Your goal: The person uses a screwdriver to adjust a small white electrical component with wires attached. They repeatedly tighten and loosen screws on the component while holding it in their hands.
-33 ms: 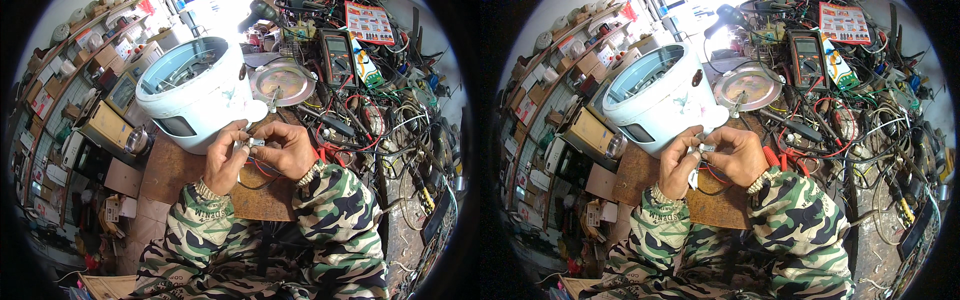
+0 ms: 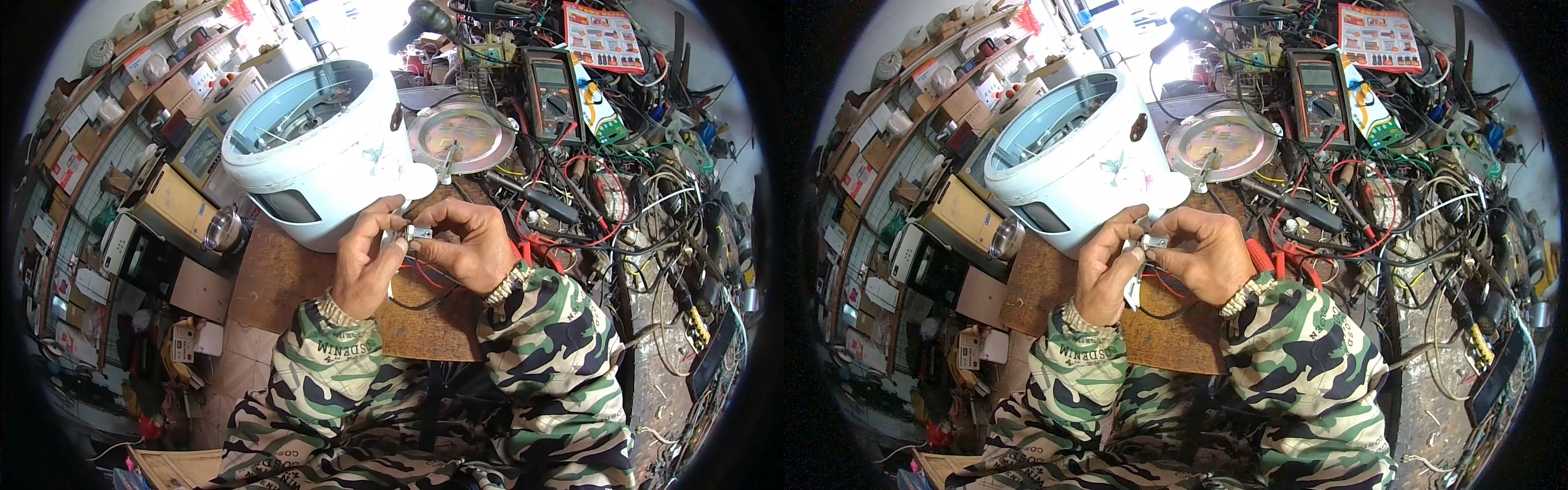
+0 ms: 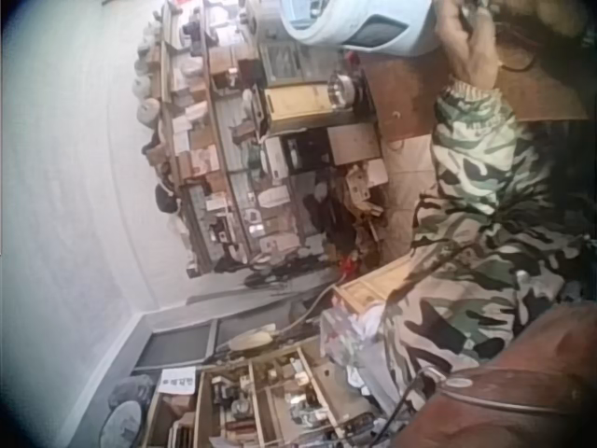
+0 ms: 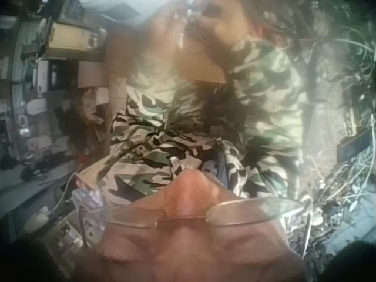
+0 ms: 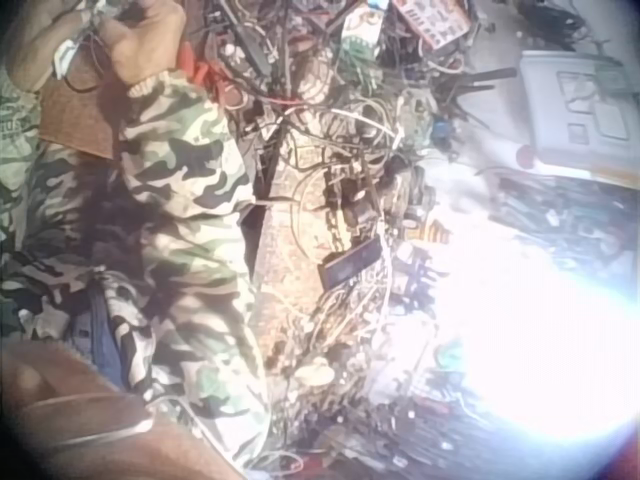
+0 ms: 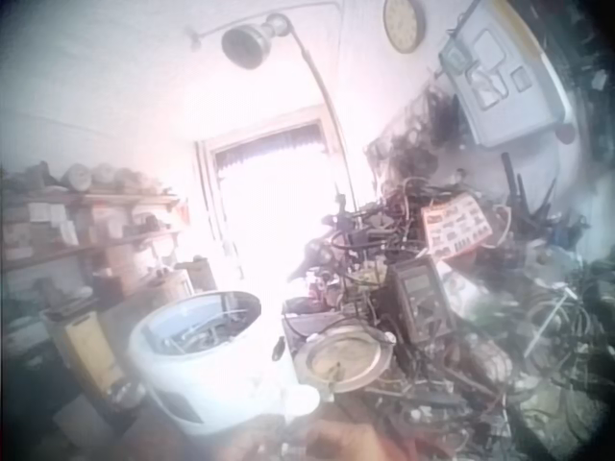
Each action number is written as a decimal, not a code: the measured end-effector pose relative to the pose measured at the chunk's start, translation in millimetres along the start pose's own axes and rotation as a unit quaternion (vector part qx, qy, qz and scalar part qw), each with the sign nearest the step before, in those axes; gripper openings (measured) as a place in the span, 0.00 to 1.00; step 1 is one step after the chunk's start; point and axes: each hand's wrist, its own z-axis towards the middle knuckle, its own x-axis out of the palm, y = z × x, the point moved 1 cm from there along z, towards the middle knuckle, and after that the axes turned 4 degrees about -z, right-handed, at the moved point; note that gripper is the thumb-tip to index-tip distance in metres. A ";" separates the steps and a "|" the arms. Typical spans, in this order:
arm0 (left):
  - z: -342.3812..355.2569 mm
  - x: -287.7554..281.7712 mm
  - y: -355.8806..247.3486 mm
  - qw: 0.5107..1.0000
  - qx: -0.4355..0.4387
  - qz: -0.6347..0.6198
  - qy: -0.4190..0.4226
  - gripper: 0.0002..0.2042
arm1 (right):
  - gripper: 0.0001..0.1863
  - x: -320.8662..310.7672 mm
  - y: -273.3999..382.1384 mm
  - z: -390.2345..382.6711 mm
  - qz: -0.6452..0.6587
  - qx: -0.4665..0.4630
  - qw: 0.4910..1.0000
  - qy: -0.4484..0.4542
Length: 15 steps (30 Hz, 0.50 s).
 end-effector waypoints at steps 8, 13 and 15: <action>2.8 -16.9 -25.4 0.994 -0.020 0.078 0.078 0.10 | 0.10 -8.2 6.8 0.5 -0.003 -0.004 0.999 0.052; 7.3 -14.4 -51.4 0.947 0.079 0.299 0.085 0.09 | 0.11 -11.3 0.4 1.2 0.004 -0.002 0.997 0.073; 7.4 -17.3 -61.7 0.923 0.107 0.358 0.092 0.09 | 0.11 -5.1 0.6 3.3 0.026 -0.006 0.996 0.081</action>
